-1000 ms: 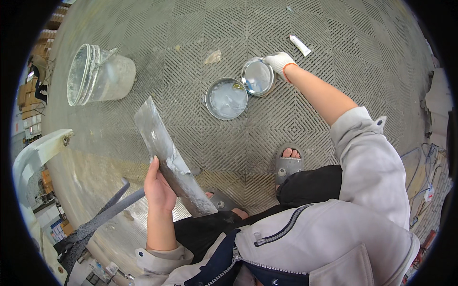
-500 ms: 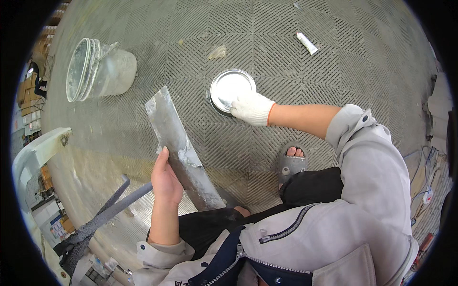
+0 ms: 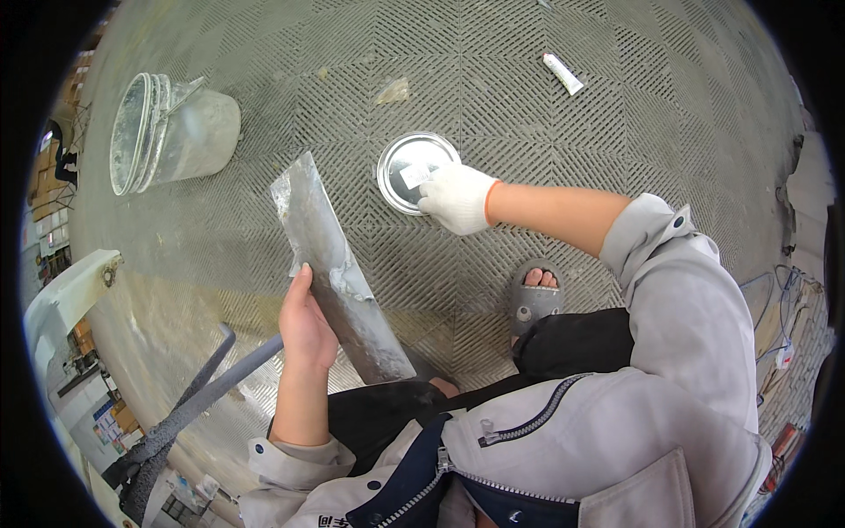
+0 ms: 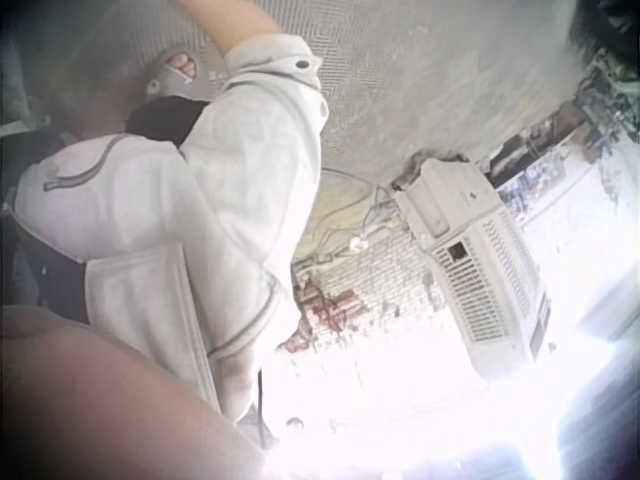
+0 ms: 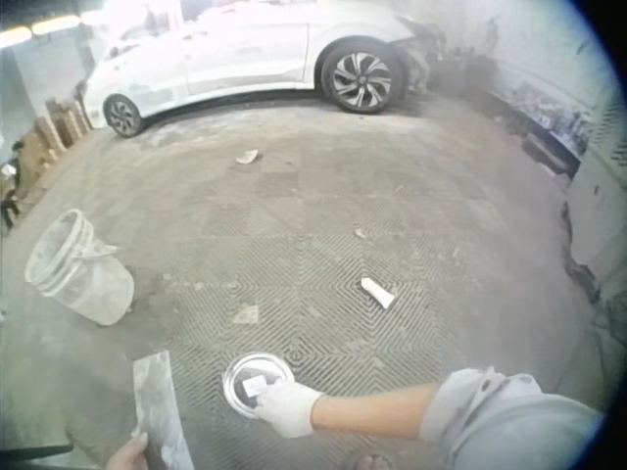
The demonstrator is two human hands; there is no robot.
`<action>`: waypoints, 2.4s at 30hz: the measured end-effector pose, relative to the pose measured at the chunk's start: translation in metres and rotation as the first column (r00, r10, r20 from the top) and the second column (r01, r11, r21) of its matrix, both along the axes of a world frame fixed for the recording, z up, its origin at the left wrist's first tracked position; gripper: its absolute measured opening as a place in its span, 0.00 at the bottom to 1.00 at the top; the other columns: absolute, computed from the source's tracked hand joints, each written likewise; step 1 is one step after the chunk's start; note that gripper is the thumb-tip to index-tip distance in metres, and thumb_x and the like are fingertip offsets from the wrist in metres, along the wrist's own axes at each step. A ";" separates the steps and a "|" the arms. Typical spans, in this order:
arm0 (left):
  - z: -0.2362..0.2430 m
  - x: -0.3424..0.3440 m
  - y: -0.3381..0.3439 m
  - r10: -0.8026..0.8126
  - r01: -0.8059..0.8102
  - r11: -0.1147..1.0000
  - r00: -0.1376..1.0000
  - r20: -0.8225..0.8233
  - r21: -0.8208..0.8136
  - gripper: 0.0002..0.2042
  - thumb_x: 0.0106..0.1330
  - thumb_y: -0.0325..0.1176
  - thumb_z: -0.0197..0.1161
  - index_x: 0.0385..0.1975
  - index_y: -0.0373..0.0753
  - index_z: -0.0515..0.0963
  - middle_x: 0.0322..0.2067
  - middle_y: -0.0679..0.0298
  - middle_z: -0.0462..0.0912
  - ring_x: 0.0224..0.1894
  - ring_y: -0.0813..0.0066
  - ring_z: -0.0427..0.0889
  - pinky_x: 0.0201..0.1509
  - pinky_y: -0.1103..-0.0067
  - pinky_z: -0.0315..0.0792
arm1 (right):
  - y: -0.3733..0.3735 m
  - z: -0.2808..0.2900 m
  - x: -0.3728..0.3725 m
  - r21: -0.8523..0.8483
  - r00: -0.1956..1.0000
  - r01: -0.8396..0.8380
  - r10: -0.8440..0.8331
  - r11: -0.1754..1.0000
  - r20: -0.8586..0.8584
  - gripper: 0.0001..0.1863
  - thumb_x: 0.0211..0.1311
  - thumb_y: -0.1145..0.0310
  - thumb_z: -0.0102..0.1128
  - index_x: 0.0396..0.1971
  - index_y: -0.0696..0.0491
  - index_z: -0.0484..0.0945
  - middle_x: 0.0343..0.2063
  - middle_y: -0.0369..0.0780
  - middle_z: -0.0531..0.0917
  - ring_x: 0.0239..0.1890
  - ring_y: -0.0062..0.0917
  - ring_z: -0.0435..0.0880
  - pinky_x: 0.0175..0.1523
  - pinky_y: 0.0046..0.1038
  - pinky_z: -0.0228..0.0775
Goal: The person scoops body filler from a can and spreads it onto a metal plate using a putty knife. They then walk to a white car and apply the filler to a damaged area on the front bumper, smoothing it with the knife.
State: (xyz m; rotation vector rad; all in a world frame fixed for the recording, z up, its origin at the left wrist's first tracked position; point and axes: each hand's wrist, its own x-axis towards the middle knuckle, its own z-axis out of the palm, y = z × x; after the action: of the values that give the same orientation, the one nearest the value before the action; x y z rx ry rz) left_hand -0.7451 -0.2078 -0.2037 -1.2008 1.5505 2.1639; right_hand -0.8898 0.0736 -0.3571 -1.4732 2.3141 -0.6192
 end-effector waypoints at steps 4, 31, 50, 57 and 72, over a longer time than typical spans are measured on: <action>0.002 -0.006 0.001 -0.002 0.002 0.999 1.000 -0.006 0.051 0.21 0.85 0.43 0.55 0.68 0.35 0.74 0.62 0.60 0.83 0.65 0.63 0.80 0.73 0.64 0.69 | 0.031 -0.011 -0.047 -0.128 0.861 0.495 -0.465 0.860 0.206 0.19 0.69 0.56 0.55 0.49 0.45 0.91 0.48 0.46 0.92 0.53 0.45 0.90 0.59 0.45 0.82; -0.039 -0.016 0.011 0.050 -0.053 0.996 0.997 -0.057 -0.070 0.21 0.86 0.39 0.56 0.69 0.31 0.74 0.64 0.59 0.82 0.66 0.68 0.79 0.74 0.69 0.69 | -0.038 0.060 -0.049 0.028 0.930 0.356 -0.357 0.934 0.091 0.20 0.66 0.54 0.59 0.46 0.53 0.86 0.49 0.47 0.87 0.53 0.46 0.88 0.61 0.43 0.81; -0.016 -0.009 0.011 0.051 -0.052 0.996 0.999 -0.008 -0.077 0.18 0.86 0.40 0.55 0.65 0.34 0.75 0.60 0.60 0.83 0.61 0.66 0.80 0.70 0.66 0.71 | -0.110 0.106 -0.024 0.050 0.977 0.091 -0.080 0.995 -0.196 0.13 0.69 0.58 0.66 0.33 0.52 0.91 0.32 0.49 0.91 0.37 0.47 0.93 0.42 0.47 0.83; -0.013 -0.010 0.018 0.102 -0.094 0.987 0.993 0.053 -0.131 0.19 0.85 0.40 0.57 0.66 0.33 0.75 0.61 0.59 0.82 0.63 0.66 0.79 0.71 0.66 0.70 | -0.110 0.110 -0.024 0.129 0.983 0.052 -0.028 0.990 -0.181 0.13 0.69 0.59 0.65 0.34 0.52 0.91 0.30 0.48 0.91 0.36 0.46 0.92 0.40 0.48 0.82; -0.019 -0.012 -0.006 0.175 -0.208 0.968 0.960 -0.219 -0.139 0.19 0.86 0.41 0.56 0.63 0.32 0.78 0.60 0.60 0.85 0.60 0.68 0.82 0.71 0.70 0.71 | -0.076 0.057 -0.048 0.062 0.946 0.250 -0.230 0.966 -0.229 0.10 0.66 0.63 0.65 0.36 0.53 0.89 0.35 0.48 0.90 0.41 0.46 0.92 0.48 0.46 0.83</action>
State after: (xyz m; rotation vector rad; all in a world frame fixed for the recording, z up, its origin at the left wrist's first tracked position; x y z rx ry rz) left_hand -0.7576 -0.2137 -0.2227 -1.2573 1.7901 2.3912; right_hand -0.9377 -0.0023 -0.3002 -1.2855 2.6827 -0.4227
